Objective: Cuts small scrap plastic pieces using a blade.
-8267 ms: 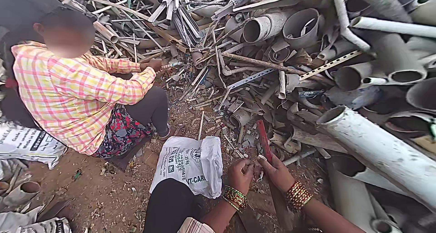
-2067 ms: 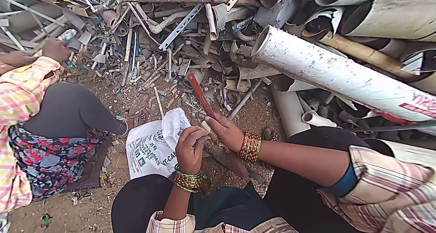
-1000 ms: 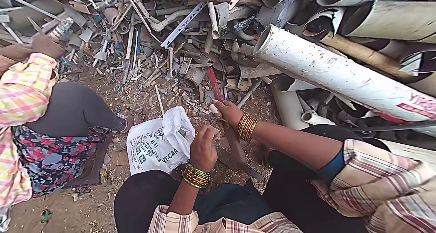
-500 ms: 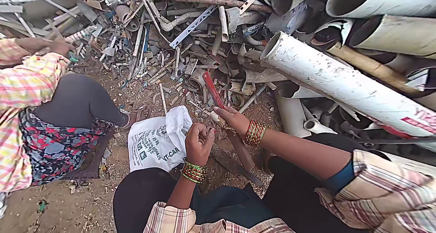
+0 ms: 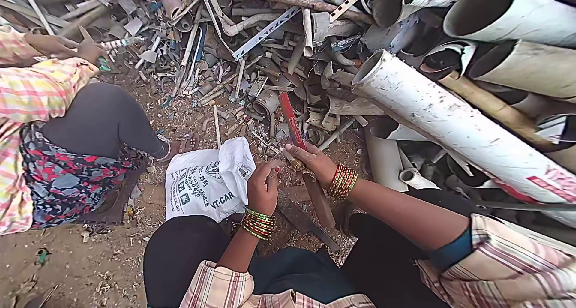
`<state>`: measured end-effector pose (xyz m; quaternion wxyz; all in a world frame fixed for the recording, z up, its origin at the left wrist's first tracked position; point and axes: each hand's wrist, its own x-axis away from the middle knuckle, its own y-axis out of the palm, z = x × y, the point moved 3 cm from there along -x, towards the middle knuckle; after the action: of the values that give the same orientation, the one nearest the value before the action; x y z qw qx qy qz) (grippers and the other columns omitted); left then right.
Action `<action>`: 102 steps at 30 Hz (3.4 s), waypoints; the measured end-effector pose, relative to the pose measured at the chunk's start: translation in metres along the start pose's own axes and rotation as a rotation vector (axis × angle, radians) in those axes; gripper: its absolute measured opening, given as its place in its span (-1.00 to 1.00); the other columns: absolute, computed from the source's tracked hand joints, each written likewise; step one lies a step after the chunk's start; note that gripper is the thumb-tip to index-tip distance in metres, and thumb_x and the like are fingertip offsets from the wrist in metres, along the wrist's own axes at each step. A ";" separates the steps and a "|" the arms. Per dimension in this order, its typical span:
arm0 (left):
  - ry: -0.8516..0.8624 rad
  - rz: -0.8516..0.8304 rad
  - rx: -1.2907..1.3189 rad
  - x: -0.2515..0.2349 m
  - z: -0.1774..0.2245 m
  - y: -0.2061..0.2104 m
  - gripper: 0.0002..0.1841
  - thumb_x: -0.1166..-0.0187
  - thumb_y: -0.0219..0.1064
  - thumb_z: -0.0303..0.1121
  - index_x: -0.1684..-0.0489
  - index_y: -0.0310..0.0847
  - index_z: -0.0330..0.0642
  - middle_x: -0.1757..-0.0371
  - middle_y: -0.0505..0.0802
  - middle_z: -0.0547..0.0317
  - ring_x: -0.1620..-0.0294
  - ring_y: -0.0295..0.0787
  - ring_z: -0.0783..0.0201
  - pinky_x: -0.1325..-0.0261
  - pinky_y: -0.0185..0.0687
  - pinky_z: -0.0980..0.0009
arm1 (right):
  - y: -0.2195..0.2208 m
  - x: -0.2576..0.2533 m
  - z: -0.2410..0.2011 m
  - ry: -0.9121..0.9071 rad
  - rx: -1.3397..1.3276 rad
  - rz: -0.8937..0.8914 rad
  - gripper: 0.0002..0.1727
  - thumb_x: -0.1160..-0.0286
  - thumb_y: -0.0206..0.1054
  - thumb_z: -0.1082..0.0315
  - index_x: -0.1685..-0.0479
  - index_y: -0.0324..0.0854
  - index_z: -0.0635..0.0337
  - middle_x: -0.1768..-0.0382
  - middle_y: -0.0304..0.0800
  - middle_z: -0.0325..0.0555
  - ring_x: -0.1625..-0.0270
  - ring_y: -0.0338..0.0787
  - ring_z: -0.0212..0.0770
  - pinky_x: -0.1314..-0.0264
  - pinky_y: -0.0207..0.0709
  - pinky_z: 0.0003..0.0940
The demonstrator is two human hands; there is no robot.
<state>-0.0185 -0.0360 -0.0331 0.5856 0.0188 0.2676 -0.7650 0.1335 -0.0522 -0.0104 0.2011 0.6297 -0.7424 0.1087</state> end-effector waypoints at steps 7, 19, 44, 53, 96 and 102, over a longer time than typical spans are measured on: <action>-0.357 -0.166 0.062 -0.002 -0.003 0.001 -0.75 -0.70 0.25 -0.35 -0.06 0.71 -0.37 0.01 0.75 0.01 0.40 0.61 0.51 0.37 0.54 0.59 | 0.000 -0.005 0.006 -0.077 0.109 0.018 -0.72 -0.74 0.27 0.27 -0.28 0.50 0.20 0.34 0.61 -0.23 0.40 0.58 -0.49 0.28 0.49 -0.57; -1.023 -0.228 0.715 0.001 -0.004 0.013 -0.91 -0.77 0.10 -0.55 0.10 0.51 -0.25 0.43 0.59 0.28 0.64 0.44 0.53 0.58 0.42 0.67 | 0.006 -0.007 0.015 -0.205 0.258 -0.019 -0.53 -0.58 0.40 0.32 -0.38 0.42 0.31 0.15 0.69 -0.18 0.27 0.69 -0.54 0.14 0.59 -0.59; -0.531 -0.407 -0.014 -0.020 0.001 0.000 -0.65 -0.80 0.04 -0.51 -0.42 0.51 -0.49 -0.35 0.71 -0.39 -0.41 0.66 -0.18 -0.53 0.44 -0.04 | 0.001 -0.006 0.008 -0.235 0.606 -0.012 -0.72 -0.64 0.35 0.32 -0.10 0.60 0.38 0.44 0.61 -0.21 0.53 0.49 -0.47 0.39 0.41 -0.47; -0.122 -0.236 -0.227 -0.018 0.011 -0.006 -0.77 -0.62 0.22 -0.57 -0.07 0.73 -0.49 -0.29 0.77 -0.39 -0.33 0.74 -0.27 -0.36 0.62 -0.07 | 0.000 -0.003 0.011 0.044 0.404 0.095 -0.61 -0.89 0.03 0.14 0.05 0.59 0.32 0.63 0.65 -0.28 0.75 0.42 -0.51 0.67 0.30 -0.59; -0.410 -0.331 0.178 -0.019 -0.001 -0.006 -0.71 -0.68 0.30 -0.43 -0.15 0.66 -0.53 -0.02 0.81 -0.31 0.15 0.75 0.02 -0.09 0.61 0.07 | -0.003 -0.002 0.020 -0.265 0.512 0.102 -0.70 -0.63 0.29 0.20 0.19 0.58 0.33 0.58 0.43 -0.38 0.59 0.39 -0.54 0.42 0.37 -0.46; -0.308 -0.335 0.101 -0.021 0.004 -0.008 -0.70 -0.62 0.38 -0.41 -0.08 0.68 -0.56 -0.13 0.78 -0.40 -0.16 0.74 -0.16 -0.34 0.53 -0.04 | -0.004 -0.002 0.017 -0.235 0.548 0.129 -0.65 -0.68 0.26 0.17 0.11 0.60 0.39 0.50 0.50 -0.29 0.52 0.43 -0.50 0.34 0.41 -0.38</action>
<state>-0.0183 -0.0179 -0.0199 0.4828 -0.1136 0.1359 -0.8577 0.1353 -0.0582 -0.0268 -0.0709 0.6204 -0.7419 0.2440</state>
